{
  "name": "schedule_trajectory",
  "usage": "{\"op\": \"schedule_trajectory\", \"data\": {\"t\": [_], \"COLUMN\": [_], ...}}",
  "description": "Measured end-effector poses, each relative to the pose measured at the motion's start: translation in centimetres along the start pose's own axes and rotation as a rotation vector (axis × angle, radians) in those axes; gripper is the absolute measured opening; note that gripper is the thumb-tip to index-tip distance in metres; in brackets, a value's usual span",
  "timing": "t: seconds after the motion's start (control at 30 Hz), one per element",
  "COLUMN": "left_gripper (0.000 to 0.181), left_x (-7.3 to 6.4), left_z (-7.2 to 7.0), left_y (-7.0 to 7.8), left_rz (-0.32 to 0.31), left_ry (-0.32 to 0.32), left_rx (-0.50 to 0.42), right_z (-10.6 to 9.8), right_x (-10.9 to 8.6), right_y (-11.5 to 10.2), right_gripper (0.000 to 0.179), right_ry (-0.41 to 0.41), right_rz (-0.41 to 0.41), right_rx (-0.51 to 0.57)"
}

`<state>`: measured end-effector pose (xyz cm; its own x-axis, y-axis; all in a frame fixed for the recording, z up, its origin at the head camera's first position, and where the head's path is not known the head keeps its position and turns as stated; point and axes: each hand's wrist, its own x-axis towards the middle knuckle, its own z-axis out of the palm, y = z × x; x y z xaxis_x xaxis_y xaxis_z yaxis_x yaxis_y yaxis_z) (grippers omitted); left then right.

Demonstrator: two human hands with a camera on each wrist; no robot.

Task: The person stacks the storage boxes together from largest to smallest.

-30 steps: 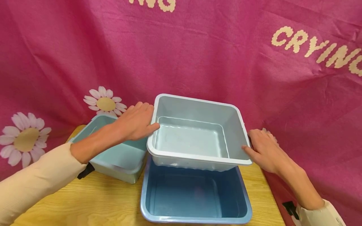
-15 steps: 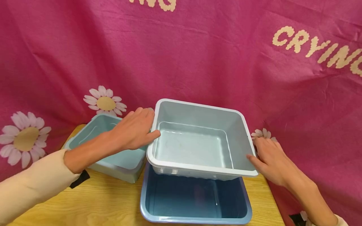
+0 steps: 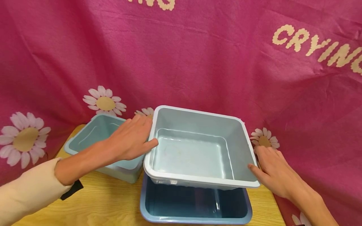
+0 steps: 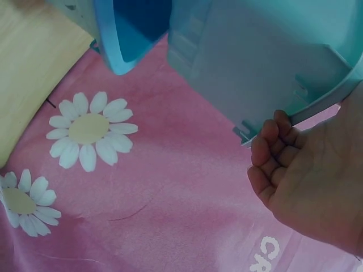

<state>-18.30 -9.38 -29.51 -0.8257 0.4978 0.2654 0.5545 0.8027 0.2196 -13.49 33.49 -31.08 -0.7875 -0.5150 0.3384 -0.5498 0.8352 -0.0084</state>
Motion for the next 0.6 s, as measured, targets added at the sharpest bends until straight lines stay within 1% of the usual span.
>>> {"op": "schedule_trajectory", "data": {"t": [0.27,0.43,0.6], "left_gripper": [0.033,0.036,0.037], "left_x": [-0.8,-1.1,-1.4], "left_z": [0.2,0.3,0.3], "left_y": [0.2,0.4,0.6], "left_rz": [-0.001,-0.01,-0.019], "left_ry": [-0.007,-0.02,-0.03], "left_rx": [-0.019,-0.003,-0.004], "right_z": [0.1,0.1,0.1], "right_x": [-0.8,-1.3,-1.6], "right_y": [-0.8,-1.1,-1.3], "right_gripper": [0.025,0.026,0.027], "right_ry": [-0.041,-0.037,-0.043], "right_rz": [0.042,0.055,0.06], "right_rx": [-0.004,-0.021,-0.016]}}
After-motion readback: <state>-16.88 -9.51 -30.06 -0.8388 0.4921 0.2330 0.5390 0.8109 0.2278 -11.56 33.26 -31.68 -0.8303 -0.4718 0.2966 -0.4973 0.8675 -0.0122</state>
